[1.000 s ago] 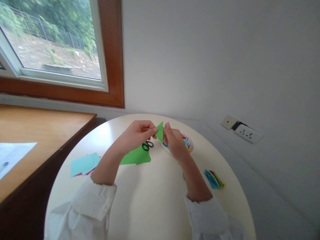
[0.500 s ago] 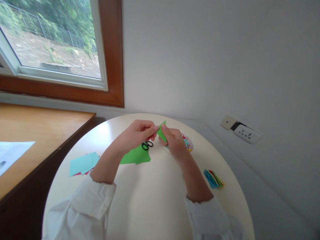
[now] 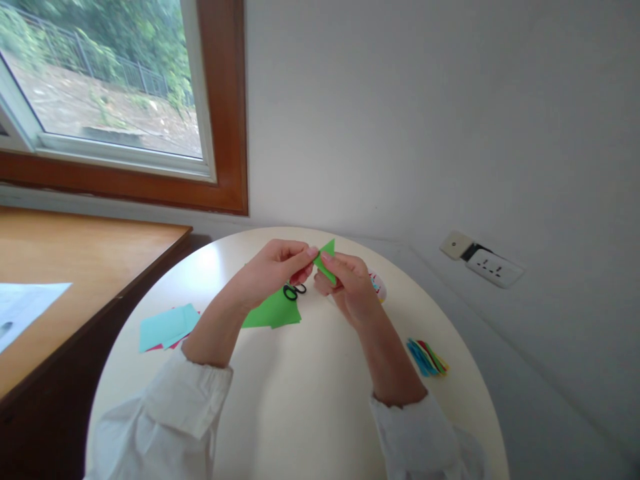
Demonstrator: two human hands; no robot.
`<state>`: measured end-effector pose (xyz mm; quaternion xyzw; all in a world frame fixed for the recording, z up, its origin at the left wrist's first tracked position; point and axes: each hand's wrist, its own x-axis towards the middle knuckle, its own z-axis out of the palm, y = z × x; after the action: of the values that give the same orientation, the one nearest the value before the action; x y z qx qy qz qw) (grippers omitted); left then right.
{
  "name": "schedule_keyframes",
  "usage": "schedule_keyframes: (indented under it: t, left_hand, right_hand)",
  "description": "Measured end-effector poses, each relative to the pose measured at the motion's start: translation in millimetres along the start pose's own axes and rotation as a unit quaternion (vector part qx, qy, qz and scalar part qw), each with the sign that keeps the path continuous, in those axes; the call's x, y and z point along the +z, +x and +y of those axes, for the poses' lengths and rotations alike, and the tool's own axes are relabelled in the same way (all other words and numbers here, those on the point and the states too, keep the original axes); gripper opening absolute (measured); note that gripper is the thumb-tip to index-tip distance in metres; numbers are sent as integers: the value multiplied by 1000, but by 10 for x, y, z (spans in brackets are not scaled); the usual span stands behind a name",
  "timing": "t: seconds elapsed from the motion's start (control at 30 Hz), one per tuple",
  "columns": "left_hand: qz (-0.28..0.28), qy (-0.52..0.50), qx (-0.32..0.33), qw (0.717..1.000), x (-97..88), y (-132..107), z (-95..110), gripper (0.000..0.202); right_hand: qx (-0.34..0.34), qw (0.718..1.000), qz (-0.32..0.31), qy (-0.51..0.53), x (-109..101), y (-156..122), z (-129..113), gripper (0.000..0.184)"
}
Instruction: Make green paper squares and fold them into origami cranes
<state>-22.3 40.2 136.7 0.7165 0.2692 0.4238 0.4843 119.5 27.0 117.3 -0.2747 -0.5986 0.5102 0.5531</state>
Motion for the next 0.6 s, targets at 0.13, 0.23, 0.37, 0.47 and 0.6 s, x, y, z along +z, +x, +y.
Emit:
schedule_keyframes:
  t: [0.13, 0.23, 0.37, 0.47, 0.6]
  left_hand:
    - [-31, -33, -2, 999, 8, -7, -8, 46]
    - [-25, -40, -4, 999, 12, -21, 23, 42]
    - [-17, -44, -8, 999, 9, -30, 59, 40]
    - [-9, -33, -7, 999, 1, -24, 64, 40]
    - [-12, -27, 9, 1000, -5, -23, 65, 40]
  right_hand:
    - [5, 999, 8, 36, 26, 1, 9, 47]
    - [11, 999, 13, 46, 39, -1, 18, 46]
    - [15, 998, -3, 59, 45, -18, 14, 43]
    - [17, 998, -1, 60, 55, -29, -3, 40]
    - [8, 999, -2, 48, 62, -30, -18, 39]
